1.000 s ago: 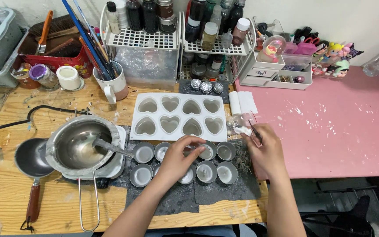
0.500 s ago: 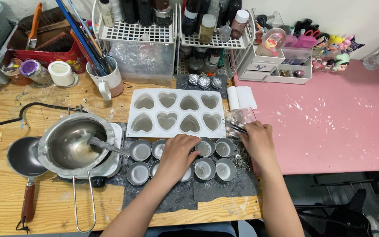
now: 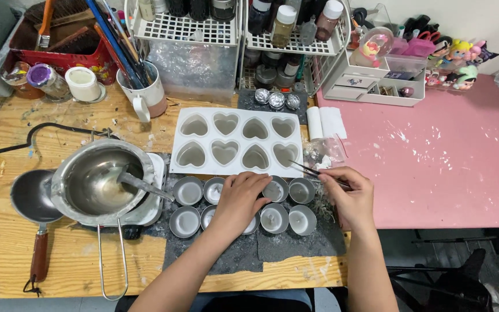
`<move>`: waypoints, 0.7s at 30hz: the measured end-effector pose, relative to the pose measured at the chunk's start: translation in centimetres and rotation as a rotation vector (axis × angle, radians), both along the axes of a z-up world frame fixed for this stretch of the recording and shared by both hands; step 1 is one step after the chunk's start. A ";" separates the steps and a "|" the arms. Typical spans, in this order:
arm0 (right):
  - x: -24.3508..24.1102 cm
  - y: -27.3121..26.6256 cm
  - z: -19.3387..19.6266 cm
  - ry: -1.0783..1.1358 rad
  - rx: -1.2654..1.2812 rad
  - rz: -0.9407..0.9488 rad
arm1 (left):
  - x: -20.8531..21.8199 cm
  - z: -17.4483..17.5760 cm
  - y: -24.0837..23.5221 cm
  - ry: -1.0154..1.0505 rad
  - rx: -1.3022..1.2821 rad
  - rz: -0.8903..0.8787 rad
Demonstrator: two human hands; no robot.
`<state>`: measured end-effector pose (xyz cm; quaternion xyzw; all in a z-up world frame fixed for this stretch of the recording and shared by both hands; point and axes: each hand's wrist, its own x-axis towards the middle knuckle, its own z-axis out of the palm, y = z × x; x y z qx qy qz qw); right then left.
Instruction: Preparing candle wicks and placing them into metal tins using tweezers and a pen.
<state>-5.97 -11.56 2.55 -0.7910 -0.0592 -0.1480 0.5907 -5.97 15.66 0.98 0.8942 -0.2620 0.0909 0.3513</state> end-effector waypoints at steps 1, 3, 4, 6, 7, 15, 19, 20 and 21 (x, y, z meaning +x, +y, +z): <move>-0.1 -0.1 -0.2 0.004 -0.001 0.000 | 0.0 -0.1 0.0 0.004 -0.001 0.000; 0.0 -0.3 -0.4 0.266 0.271 0.017 | 0.1 -0.4 0.1 -0.026 0.009 -0.002; 0.1 -0.5 -0.8 0.269 0.269 0.019 | 0.1 -0.4 0.0 -0.022 0.008 0.000; 0.5 -0.9 -1.6 0.392 0.394 0.202 | 0.2 -0.5 0.0 -0.020 0.018 0.003; 0.5 -0.4 -1.6 0.394 0.393 0.203 | 0.2 -0.6 0.0 -0.017 0.017 0.004; -0.4 2.2 -1.2 0.031 -0.401 0.203 | 0.3 -0.8 -0.1 -0.024 0.029 0.002; -0.2 3.2 -0.9 -0.007 -0.474 0.292 | 0.2 -0.6 -0.1 -0.013 0.031 -0.001; -0.2 3.4 -0.8 -0.038 -0.471 0.302 | 0.2 -0.5 -0.1 -0.012 0.032 0.003; -0.1 3.6 -0.6 -0.070 -0.468 0.312 | 0.2 -0.3 -0.1 -0.011 0.033 0.006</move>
